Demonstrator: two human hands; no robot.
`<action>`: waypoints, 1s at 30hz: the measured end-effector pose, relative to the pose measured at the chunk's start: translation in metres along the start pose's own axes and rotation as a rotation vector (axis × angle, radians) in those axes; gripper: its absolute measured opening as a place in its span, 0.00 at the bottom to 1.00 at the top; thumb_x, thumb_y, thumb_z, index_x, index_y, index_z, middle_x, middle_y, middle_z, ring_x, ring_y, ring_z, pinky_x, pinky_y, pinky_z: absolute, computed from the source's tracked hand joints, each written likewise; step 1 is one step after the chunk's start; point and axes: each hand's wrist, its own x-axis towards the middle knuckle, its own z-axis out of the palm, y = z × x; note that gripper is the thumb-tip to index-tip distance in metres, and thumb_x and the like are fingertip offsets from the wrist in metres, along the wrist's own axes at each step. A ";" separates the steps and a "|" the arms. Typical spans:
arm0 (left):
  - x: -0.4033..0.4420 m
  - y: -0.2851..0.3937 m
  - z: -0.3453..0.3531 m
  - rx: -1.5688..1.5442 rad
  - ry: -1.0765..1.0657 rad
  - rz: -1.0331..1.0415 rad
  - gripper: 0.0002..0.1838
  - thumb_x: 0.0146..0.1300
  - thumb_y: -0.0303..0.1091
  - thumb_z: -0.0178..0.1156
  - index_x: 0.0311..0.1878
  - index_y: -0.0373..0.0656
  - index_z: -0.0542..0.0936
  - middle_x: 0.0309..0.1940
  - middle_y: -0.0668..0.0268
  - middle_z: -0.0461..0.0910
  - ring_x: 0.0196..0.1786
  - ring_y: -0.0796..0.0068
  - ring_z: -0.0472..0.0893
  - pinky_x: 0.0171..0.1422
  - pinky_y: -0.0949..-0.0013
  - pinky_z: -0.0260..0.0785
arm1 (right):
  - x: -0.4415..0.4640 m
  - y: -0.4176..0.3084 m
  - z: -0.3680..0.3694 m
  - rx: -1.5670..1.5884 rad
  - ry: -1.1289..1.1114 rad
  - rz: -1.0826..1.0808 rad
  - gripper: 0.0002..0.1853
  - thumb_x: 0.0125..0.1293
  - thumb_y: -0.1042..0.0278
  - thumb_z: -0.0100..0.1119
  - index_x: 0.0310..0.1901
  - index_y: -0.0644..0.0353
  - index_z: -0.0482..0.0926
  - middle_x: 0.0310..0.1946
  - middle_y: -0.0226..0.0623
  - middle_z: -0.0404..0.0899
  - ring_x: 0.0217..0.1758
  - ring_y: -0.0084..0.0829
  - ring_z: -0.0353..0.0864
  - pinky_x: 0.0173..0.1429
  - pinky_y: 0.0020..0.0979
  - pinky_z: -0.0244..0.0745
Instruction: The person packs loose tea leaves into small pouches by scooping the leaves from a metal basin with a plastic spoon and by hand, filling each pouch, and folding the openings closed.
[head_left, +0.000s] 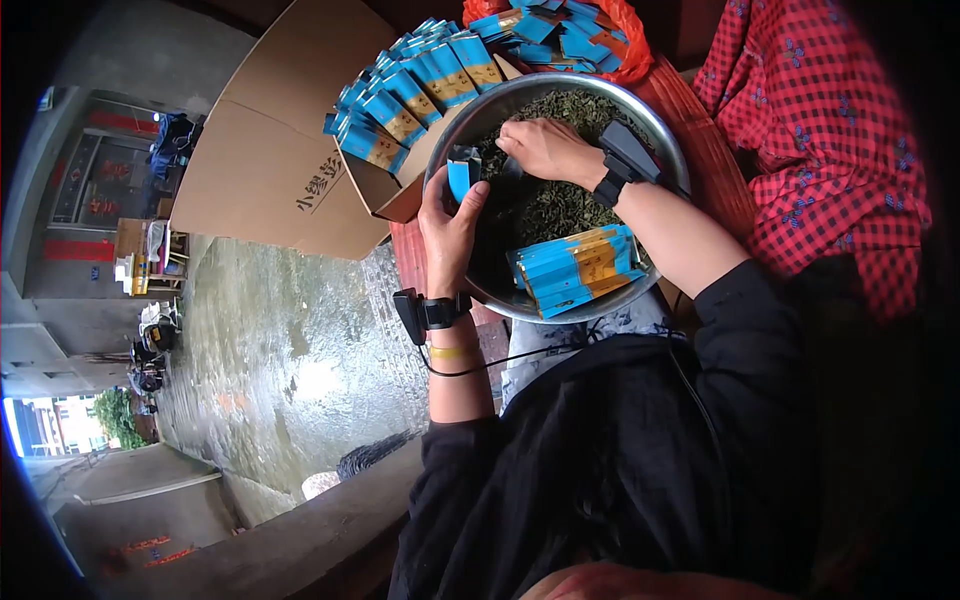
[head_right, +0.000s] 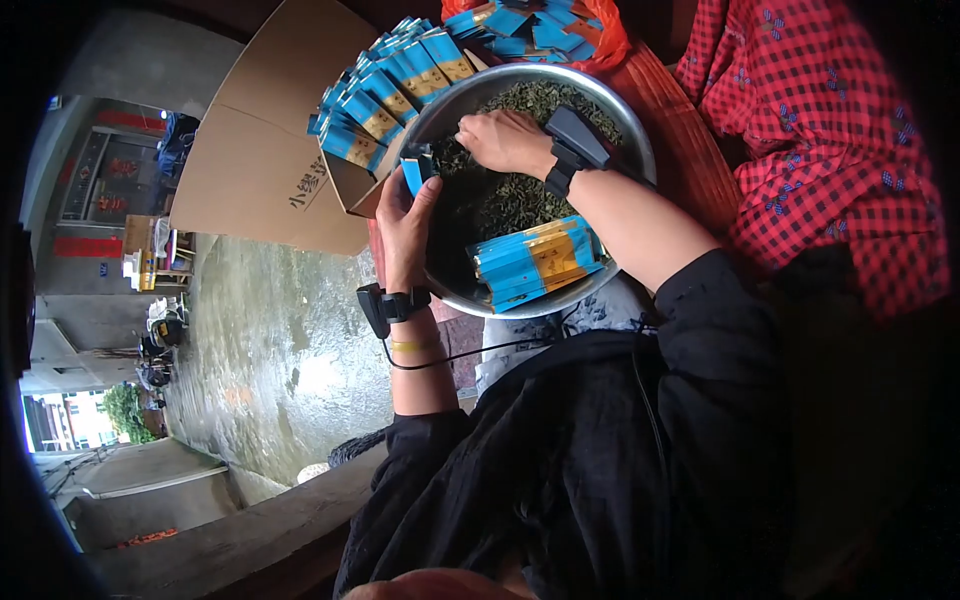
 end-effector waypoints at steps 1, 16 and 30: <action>0.000 0.000 0.000 -0.021 0.003 0.002 0.28 0.59 0.40 0.71 0.57 0.34 0.75 0.36 0.71 0.78 0.36 0.84 0.73 0.43 0.78 0.69 | 0.000 -0.002 -0.004 0.030 -0.060 0.055 0.18 0.70 0.53 0.46 0.39 0.61 0.75 0.37 0.51 0.82 0.43 0.57 0.80 0.45 0.53 0.75; -0.002 0.002 0.000 -0.001 -0.018 -0.010 0.27 0.59 0.39 0.71 0.57 0.34 0.75 0.37 0.70 0.79 0.39 0.83 0.75 0.45 0.77 0.69 | 0.009 -0.017 -0.032 0.508 0.482 0.025 0.14 0.73 0.59 0.50 0.36 0.61 0.77 0.21 0.31 0.78 0.26 0.20 0.80 0.31 0.23 0.74; -0.002 0.007 0.000 0.026 -0.029 -0.040 0.27 0.59 0.38 0.71 0.58 0.34 0.74 0.36 0.72 0.78 0.37 0.84 0.74 0.43 0.78 0.69 | -0.001 -0.048 -0.029 0.111 0.505 -0.618 0.05 0.64 0.66 0.62 0.37 0.56 0.79 0.30 0.34 0.80 0.36 0.37 0.82 0.38 0.33 0.77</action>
